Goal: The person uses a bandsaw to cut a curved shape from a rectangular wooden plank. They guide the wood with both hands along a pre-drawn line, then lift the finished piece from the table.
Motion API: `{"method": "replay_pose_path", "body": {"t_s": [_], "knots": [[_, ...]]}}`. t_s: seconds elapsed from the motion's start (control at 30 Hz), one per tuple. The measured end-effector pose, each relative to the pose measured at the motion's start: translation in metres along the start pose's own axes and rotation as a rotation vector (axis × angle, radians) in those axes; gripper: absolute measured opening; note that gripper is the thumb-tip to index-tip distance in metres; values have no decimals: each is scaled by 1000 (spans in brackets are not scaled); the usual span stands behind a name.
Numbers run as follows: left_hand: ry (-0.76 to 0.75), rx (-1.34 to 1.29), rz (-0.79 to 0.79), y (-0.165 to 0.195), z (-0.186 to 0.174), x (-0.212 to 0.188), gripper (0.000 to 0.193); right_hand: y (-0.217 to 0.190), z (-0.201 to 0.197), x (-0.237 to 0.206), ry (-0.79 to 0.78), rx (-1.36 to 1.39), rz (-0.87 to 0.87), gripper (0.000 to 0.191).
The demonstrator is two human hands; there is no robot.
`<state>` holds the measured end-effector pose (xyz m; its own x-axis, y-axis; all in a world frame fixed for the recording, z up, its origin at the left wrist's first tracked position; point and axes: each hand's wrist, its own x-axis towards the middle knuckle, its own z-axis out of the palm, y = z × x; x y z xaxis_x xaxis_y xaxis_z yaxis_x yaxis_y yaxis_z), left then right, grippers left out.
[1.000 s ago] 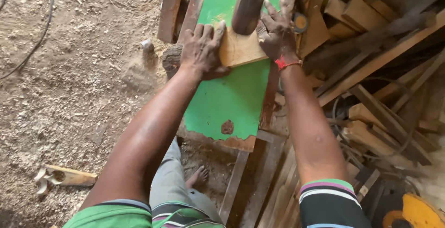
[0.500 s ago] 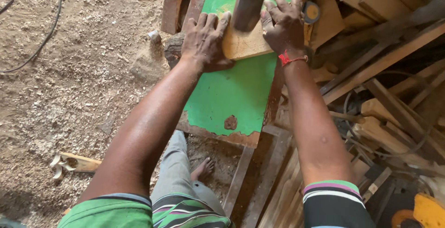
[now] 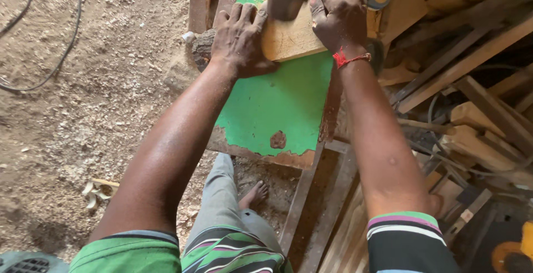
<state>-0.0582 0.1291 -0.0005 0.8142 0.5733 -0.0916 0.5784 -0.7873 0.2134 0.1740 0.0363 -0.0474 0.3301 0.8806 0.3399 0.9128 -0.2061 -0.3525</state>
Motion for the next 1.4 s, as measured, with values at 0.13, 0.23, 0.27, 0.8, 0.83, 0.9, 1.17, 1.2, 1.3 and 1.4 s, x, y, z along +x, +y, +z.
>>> {"method": "replay_pose_path", "body": {"t_s": [0.13, 0.23, 0.27, 0.8, 0.83, 0.9, 1.17, 1.2, 1.3, 1.4], "knots": [[-89, 33, -27, -1, 0, 3, 119, -3, 0, 1, 17, 14, 15, 32], [-71, 34, -16, -3, 4, 5, 126, -6, -1, 2, 20, -7, 17, 32], [-18, 41, 1, -4, 5, 5, 129, -7, -1, 2, 15, -11, 29, 32], [39, -66, 43, -9, 5, 4, 135, -13, -8, 2, 9, 24, 25, 36], [41, -63, 46, -9, 5, 4, 134, -13, -9, 1, 2, 45, 33, 36], [65, -69, 54, -9, 5, 4, 132, -14, -9, 1, 8, 51, 28, 36], [-16, 1, 20, -8, 6, 7, 135, -15, -5, 1, 22, -16, 64, 35], [-26, 2, 17, -8, 7, 7, 134, -15, -5, 1, 25, -23, 63, 35], [2, -22, 24, -8, 8, 7, 135, -13, -5, 0, 56, -26, 27, 35], [32, -15, 41, -9, 9, 7, 135, -13, -5, 0, 60, 16, 28, 35]]}}
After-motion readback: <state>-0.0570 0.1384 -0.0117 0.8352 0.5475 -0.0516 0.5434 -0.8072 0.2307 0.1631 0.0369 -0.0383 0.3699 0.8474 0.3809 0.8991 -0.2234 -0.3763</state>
